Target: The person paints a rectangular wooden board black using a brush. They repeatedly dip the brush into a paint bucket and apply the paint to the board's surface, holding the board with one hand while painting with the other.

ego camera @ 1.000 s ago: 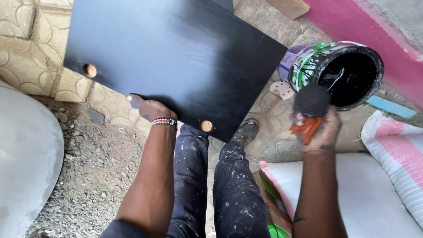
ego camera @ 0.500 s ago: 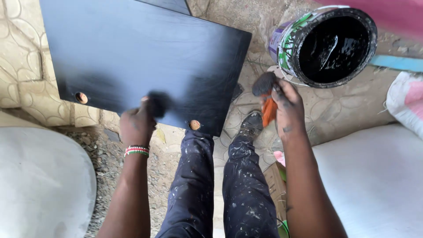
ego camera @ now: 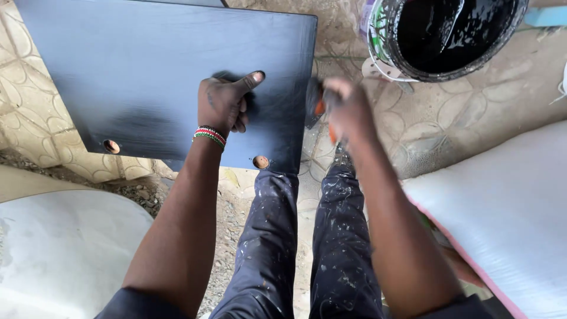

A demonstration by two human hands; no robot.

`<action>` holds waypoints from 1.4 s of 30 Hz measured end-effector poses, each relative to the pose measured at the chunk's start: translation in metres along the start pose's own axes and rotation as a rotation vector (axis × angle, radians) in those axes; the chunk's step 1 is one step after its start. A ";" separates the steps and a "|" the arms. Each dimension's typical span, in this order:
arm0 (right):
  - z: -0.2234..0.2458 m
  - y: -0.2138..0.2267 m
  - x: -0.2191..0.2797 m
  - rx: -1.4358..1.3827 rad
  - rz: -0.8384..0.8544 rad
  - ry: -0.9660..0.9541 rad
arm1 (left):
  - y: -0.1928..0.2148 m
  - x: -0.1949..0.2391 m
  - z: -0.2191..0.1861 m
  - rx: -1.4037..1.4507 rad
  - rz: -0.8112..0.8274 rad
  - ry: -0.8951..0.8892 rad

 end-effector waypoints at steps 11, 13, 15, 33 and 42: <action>-0.283 -0.139 0.102 -0.295 0.396 -0.476 | 0.004 0.007 0.002 0.039 -0.064 -0.014; -0.281 -0.124 0.109 -0.587 0.319 -0.697 | 0.006 0.007 0.000 0.046 -0.066 -0.028; -0.259 -0.113 0.096 -0.619 0.313 -0.704 | 0.004 0.006 0.002 0.051 -0.061 -0.019; 0.104 0.051 -0.140 -0.272 0.114 0.002 | 0.004 0.009 -0.011 0.087 0.030 0.069; 0.049 -0.035 0.054 0.703 -0.240 0.917 | 0.005 0.009 -0.013 0.099 0.046 0.068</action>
Point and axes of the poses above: each hand's wrist, its own x-axis away from the middle knuckle, its own y-axis out of the back of the hand, z = x × y, the point moved 10 cm from there along -x, towards the middle knuckle, and after that the axes turned 12 degrees about -y, right-handed, at the moved point
